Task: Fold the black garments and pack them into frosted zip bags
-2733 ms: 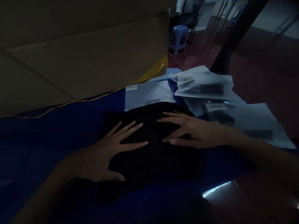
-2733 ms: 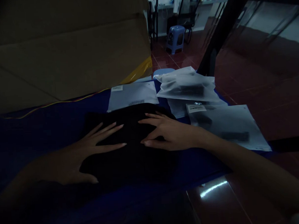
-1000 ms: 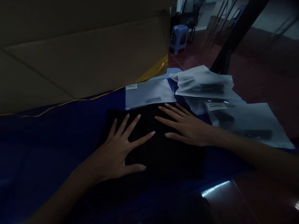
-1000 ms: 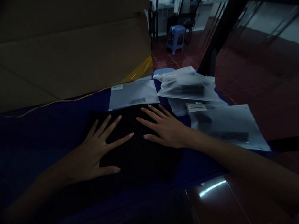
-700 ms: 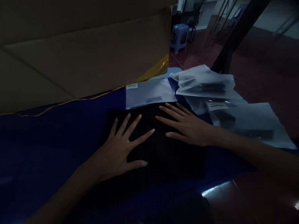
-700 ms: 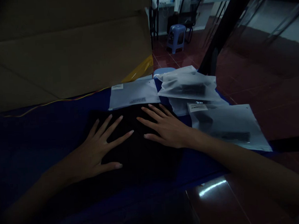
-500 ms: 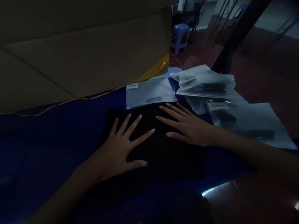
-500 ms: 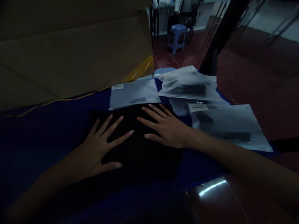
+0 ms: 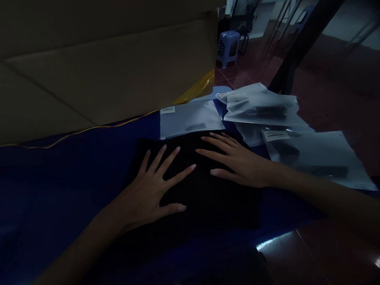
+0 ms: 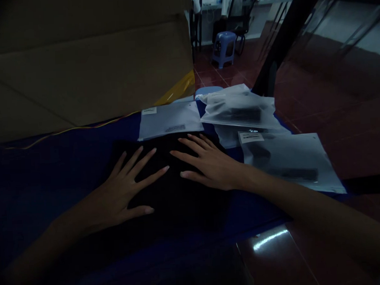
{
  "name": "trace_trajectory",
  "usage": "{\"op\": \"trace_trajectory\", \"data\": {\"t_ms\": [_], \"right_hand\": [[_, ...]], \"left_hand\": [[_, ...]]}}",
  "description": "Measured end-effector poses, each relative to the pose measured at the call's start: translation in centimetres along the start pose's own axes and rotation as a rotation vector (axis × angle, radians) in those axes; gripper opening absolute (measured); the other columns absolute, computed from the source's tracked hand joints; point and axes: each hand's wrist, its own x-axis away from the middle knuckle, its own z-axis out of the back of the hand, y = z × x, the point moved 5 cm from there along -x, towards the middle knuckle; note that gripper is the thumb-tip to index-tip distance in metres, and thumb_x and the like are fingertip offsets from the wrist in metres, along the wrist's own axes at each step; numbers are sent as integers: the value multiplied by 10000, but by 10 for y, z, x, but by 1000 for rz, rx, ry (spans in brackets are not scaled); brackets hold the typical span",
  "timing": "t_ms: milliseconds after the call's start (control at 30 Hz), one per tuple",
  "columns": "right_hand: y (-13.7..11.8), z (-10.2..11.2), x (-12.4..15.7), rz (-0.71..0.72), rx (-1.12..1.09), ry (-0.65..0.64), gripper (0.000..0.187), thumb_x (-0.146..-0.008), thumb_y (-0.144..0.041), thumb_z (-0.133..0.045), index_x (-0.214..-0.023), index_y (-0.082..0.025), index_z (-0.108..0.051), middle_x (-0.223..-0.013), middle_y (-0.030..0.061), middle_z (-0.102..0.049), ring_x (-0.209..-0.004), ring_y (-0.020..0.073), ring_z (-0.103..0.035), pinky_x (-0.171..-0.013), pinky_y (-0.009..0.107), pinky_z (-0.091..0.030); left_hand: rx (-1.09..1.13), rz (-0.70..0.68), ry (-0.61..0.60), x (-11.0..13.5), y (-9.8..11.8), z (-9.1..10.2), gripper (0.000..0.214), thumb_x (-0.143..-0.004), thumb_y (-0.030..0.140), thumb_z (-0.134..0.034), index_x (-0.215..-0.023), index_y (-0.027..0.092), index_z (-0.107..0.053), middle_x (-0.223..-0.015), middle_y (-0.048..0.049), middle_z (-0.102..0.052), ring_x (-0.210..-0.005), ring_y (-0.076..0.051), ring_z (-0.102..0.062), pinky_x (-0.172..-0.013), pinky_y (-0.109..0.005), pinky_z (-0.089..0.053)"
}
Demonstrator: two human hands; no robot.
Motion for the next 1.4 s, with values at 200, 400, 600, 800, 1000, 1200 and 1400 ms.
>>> {"op": "trace_trajectory", "data": {"t_ms": [200,400,600,800,1000,1200,1400], "right_hand": [[-4,4,0,39,-15,2,666,-1065,-580,-415,-1638,-259,-301,-1723,153,-216,-1606,356,-125,-1253,661,-188],[-11,27,0,136,-215,102,274,-936,-443,-704,-1016,-182,-735,-1068,83,-732,-1004,237,-665,-928,417,-521],[-13,29,7,228,-514,-328,413,-758,-578,-848,-821,-210,-672,-847,-21,-701,-800,162,-628,-815,345,-454],[-17,20,13,230,-367,-498,444,-623,-529,-941,-858,-248,-690,-1020,-22,-675,-987,216,-594,-982,450,-402],[-23,22,14,231,-296,-486,231,-693,-202,-891,-853,-256,-734,-993,-18,-643,-959,205,-581,-1000,487,-411],[-23,27,13,218,-352,-474,218,-712,-88,-788,-859,-235,-724,-1003,-23,-662,-955,191,-609,-1016,490,-413],[-23,28,12,221,-387,-457,188,-707,-90,-768,-826,-214,-693,-983,-25,-669,-936,182,-613,-1020,478,-403]], "left_hand": [[-29,-30,38,-1,1,5,915,-921,743,-576,-1653,413,-137,-1757,-106,42,-1562,-544,-88,-1134,-853,-159],[-82,-142,218,-1,12,19,637,-988,395,-648,-1575,295,-420,-1686,-138,-282,-1544,-409,-269,-1228,-640,-293],[7,-270,311,5,24,27,92,-1002,177,-608,-1071,186,-667,-1105,-73,-672,-975,-187,-631,-848,-326,-514],[231,-327,73,5,31,23,531,-881,730,-657,-861,200,-633,-825,-16,-642,-716,-170,-577,-680,-333,-438],[194,-241,-47,8,32,21,402,-781,543,-835,-1005,247,-680,-1106,-40,-685,-999,-249,-638,-1041,-436,-450],[319,-201,-122,5,31,22,85,-832,247,-732,-860,245,-652,-1027,2,-656,-918,-192,-598,-963,-379,-462],[394,-200,-136,4,29,20,46,-871,215,-682,-853,250,-659,-1012,9,-642,-893,-172,-582,-930,-365,-442]]}}
